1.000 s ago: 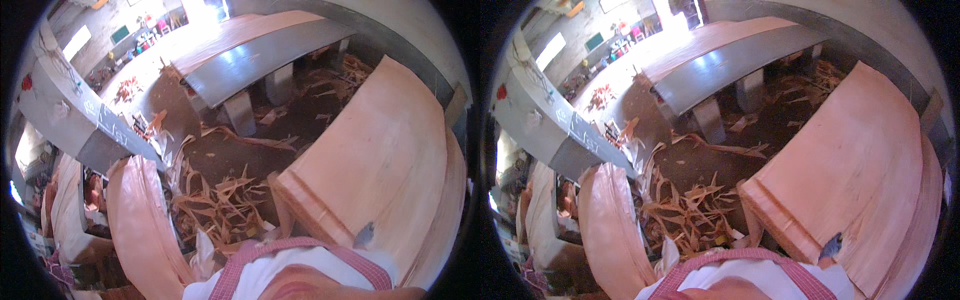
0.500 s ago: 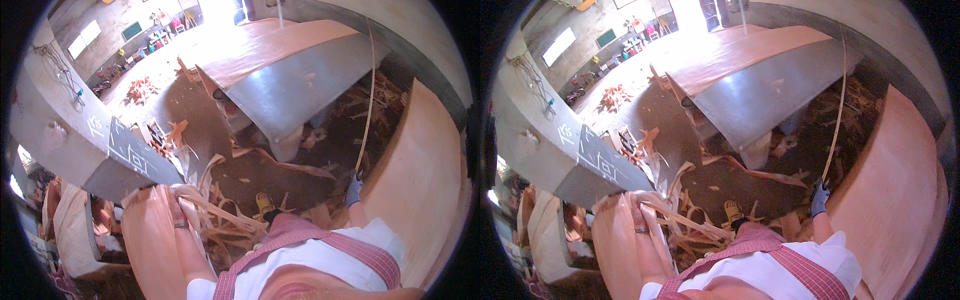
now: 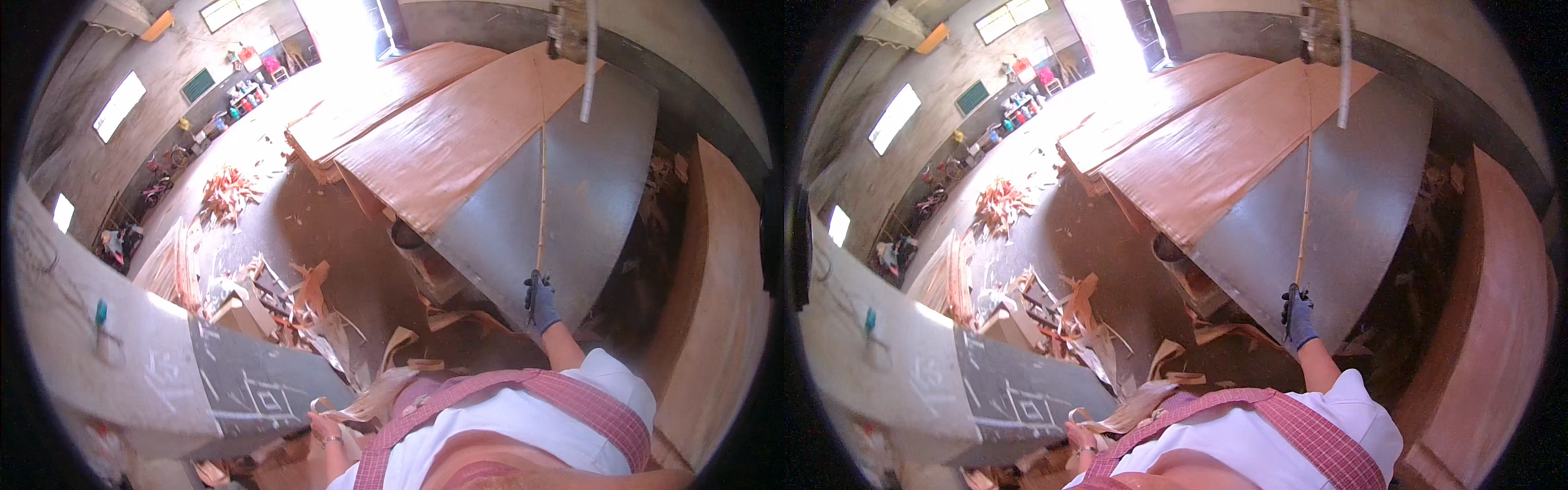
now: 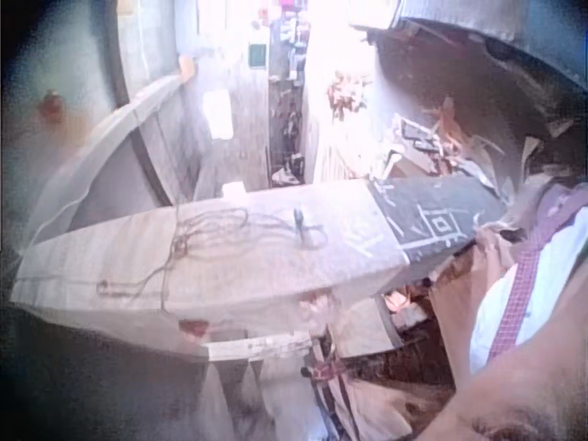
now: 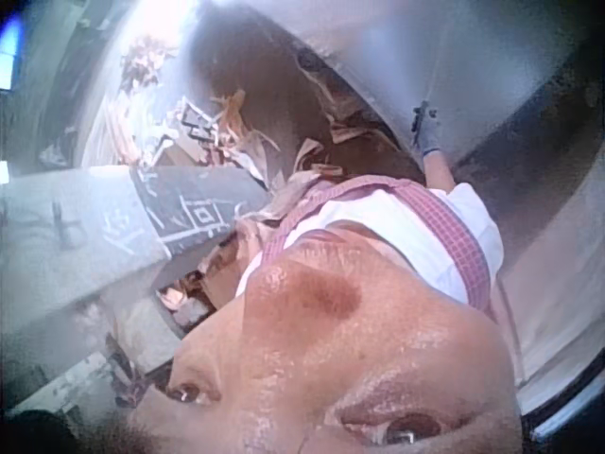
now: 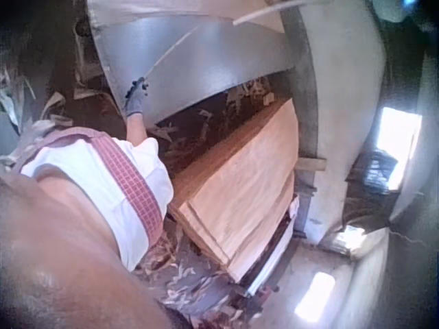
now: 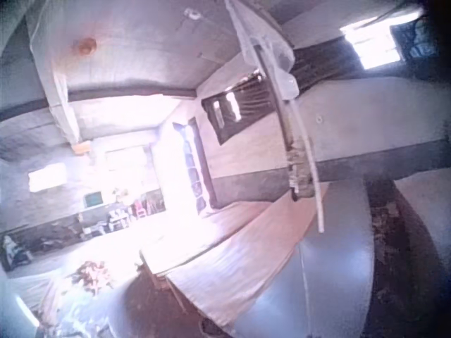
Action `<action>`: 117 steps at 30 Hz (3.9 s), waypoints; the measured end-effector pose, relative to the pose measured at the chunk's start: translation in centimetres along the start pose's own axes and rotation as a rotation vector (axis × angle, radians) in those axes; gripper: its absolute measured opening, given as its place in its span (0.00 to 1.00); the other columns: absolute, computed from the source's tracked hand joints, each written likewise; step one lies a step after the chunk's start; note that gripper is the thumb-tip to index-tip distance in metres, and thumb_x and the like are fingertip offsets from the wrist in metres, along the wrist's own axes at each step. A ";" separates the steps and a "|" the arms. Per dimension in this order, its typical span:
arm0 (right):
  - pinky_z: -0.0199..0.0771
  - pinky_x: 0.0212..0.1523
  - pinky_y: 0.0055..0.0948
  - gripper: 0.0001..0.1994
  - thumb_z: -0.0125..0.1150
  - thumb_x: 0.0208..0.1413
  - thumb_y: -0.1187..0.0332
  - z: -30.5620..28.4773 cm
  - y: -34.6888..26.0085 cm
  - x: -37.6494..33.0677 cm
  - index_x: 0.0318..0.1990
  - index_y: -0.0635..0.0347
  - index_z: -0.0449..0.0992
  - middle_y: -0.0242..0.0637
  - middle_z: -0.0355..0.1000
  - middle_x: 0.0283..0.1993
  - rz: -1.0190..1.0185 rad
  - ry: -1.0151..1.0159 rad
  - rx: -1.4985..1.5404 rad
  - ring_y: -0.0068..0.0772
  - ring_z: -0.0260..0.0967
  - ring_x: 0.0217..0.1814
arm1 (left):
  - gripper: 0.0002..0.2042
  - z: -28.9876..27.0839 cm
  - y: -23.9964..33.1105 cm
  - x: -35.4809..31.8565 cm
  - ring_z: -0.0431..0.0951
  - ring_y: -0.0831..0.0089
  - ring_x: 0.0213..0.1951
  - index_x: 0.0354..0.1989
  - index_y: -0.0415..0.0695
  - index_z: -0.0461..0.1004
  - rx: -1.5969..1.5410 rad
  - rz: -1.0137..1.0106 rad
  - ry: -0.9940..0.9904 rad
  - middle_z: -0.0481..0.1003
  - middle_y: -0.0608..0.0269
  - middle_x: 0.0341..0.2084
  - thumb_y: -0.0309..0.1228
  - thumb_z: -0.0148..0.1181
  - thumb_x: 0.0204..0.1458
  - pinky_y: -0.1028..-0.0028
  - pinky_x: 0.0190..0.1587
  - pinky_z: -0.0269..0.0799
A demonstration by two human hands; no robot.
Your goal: The person handles and stacks large sheets of wood veneer, using a handheld cutting tool to trim or separate pieces.
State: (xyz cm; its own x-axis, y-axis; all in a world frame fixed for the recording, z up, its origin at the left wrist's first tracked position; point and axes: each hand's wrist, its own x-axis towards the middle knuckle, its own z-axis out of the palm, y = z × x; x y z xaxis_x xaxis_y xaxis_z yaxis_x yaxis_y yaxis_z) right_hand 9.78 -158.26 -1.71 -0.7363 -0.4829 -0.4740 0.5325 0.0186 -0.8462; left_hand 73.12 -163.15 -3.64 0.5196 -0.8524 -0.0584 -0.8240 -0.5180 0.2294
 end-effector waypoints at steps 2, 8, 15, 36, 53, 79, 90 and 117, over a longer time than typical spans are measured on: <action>0.56 0.09 0.25 0.19 0.57 0.57 0.47 6.3 0.7 2.3 0.26 0.53 0.72 0.25 0.59 0.12 -0.051 0.057 -0.008 0.22 0.57 0.10 | 0.15 -0.2 3.9 6.2 0.77 0.47 0.37 0.46 0.40 0.63 -0.058 0.006 0.019 0.76 0.43 0.34 0.32 0.54 0.52 0.55 0.40 0.73; 0.62 0.18 0.27 0.17 0.56 0.58 0.51 23.3 5.3 6.6 0.43 0.55 0.74 0.28 0.67 0.24 -0.138 0.317 -0.082 0.23 0.62 0.19 | 0.34 4.5 20.1 30.2 0.71 0.50 0.50 0.57 0.39 0.63 0.259 0.475 0.212 0.71 0.46 0.47 0.43 0.65 0.42 0.55 0.52 0.66; 0.71 0.47 0.44 0.33 0.52 0.56 0.45 39.8 10.6 10.5 0.58 0.66 0.64 0.57 0.70 0.49 -0.237 0.129 -0.566 0.50 0.71 0.48 | 0.22 6.3 54.0 27.1 0.75 0.73 0.42 0.54 0.43 0.68 -0.638 0.506 -1.690 0.76 0.58 0.41 0.45 0.54 0.59 0.73 0.44 0.70; 0.72 0.42 0.49 0.27 0.54 0.57 0.56 51.3 3.7 24.3 0.60 0.60 0.61 0.53 0.68 0.49 0.009 1.007 -1.177 0.58 0.71 0.45 | 0.16 13.4 82.0 47.5 0.55 0.88 0.11 0.24 0.44 0.69 -0.349 0.829 -1.532 0.59 0.78 0.10 0.43 0.56 0.59 0.82 0.13 0.46; 0.55 0.65 0.27 0.33 0.64 0.54 0.66 87.2 -6.8 50.7 0.66 0.61 0.57 0.40 0.61 0.65 -0.384 0.112 -0.350 0.28 0.56 0.66 | 0.27 21.4 87.6 58.6 0.73 0.68 0.44 0.47 0.35 0.57 -0.720 0.993 -2.010 0.71 0.56 0.40 0.23 0.68 0.44 0.72 0.44 0.72; 0.66 0.32 0.21 0.08 0.63 0.56 0.64 91.2 -7.8 29.1 0.35 0.60 0.78 0.21 0.69 0.30 -0.194 0.627 -0.180 0.14 0.61 0.32 | 0.30 14.0 89.7 68.2 0.71 0.59 0.55 0.61 0.40 0.63 -0.516 -0.118 -3.016 0.71 0.53 0.53 0.53 0.45 0.59 0.60 0.55 0.67; 0.60 0.18 0.19 0.18 0.63 0.51 0.51 57.1 -18.8 14.7 0.39 0.55 0.74 0.27 0.65 0.23 -0.197 0.648 -0.285 0.19 0.61 0.18 | 0.51 16.8 81.8 63.3 0.63 0.55 0.62 0.60 0.33 0.60 -1.371 -0.509 -2.090 0.63 0.49 0.61 0.68 0.58 0.39 0.49 0.64 0.55; 0.65 0.57 0.37 0.33 0.64 0.50 0.50 4.7 0.9 -5.3 0.57 0.67 0.65 0.51 0.65 0.56 0.037 1.115 -0.648 0.42 0.63 0.58 | 0.07 17.7 71.3 35.5 0.69 0.77 0.27 0.32 0.48 0.70 -1.004 0.159 -1.512 0.68 0.72 0.22 0.36 0.53 0.59 0.70 0.35 0.71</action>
State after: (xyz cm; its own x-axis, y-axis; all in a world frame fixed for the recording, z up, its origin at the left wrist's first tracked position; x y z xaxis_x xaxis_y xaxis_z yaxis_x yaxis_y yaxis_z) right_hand 16.12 -159.77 1.15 -0.8416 0.5090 -0.1806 0.4927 0.5865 -0.6428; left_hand 28.80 -231.56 -6.54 -0.6406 -0.5036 -0.5796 -0.1097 -0.6871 0.7182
